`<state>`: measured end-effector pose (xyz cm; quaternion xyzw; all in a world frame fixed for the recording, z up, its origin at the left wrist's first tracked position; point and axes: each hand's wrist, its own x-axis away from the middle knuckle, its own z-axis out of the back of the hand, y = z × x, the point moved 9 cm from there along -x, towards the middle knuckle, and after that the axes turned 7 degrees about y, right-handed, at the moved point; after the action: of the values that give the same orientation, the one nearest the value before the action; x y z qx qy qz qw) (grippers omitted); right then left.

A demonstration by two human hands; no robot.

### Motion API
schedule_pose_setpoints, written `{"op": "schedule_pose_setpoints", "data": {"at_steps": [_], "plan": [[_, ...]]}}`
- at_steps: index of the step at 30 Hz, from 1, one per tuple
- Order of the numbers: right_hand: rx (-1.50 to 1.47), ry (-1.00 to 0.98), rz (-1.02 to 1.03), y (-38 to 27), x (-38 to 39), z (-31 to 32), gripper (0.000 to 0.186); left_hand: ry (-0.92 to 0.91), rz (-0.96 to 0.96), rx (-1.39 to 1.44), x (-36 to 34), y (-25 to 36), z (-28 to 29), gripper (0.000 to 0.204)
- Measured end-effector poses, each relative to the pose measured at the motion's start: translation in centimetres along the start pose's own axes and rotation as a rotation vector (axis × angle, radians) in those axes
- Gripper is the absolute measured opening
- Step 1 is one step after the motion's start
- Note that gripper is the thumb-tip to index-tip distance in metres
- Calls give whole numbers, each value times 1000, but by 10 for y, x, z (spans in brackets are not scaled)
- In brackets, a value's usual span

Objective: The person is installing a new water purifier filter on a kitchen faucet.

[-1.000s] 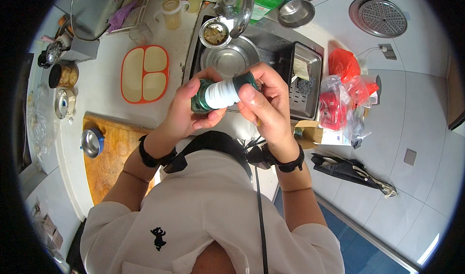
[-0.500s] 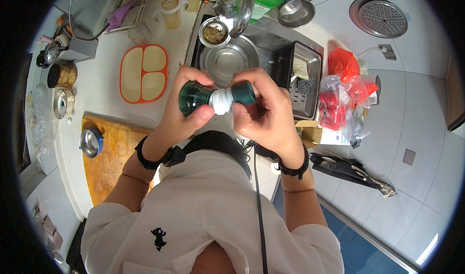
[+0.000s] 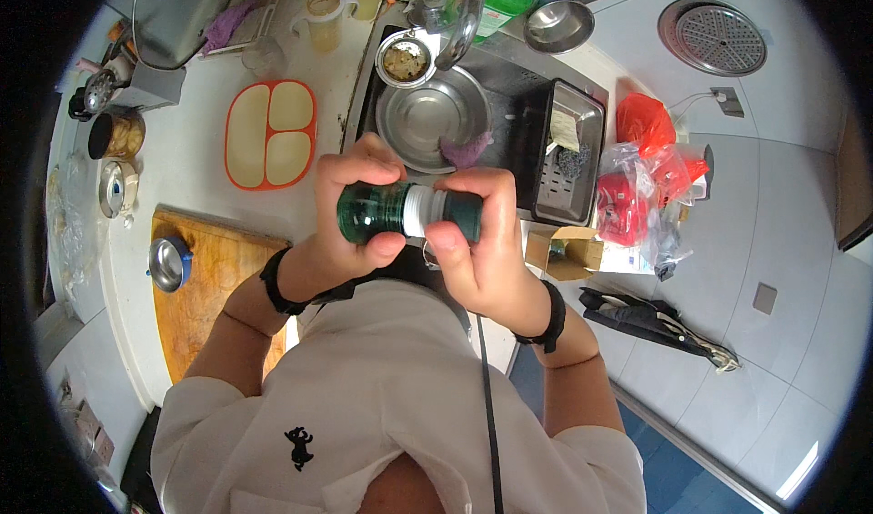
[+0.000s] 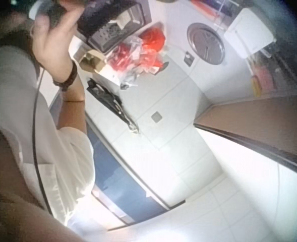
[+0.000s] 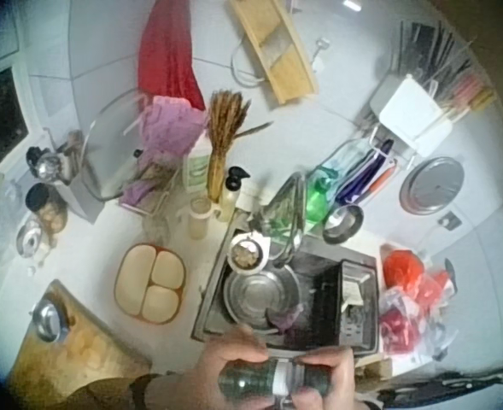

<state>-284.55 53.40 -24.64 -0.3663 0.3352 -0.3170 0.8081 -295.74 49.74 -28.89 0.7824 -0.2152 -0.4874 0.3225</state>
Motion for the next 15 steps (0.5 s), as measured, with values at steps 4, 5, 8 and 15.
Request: {"op": "schedule_pose_setpoints", "data": {"at_steps": [4, 5, 8, 15], "plan": [[-81, 21, -41, 1, 2, -3, 41, 10, 18, 16, 4, 2, -1, 55], [-142, 28, -76, 3, 2, -4, 42, 17, 13, 24, 4, 2, 0, 54], [-150, 18, -36, 8, 4, -5, 43, 25, 14, 33, 5, 5, -1, 51], [-184, 75, 61, 10, 4, -13, 45, 88, 201, 15, 7, 2, 4, 41]]}}
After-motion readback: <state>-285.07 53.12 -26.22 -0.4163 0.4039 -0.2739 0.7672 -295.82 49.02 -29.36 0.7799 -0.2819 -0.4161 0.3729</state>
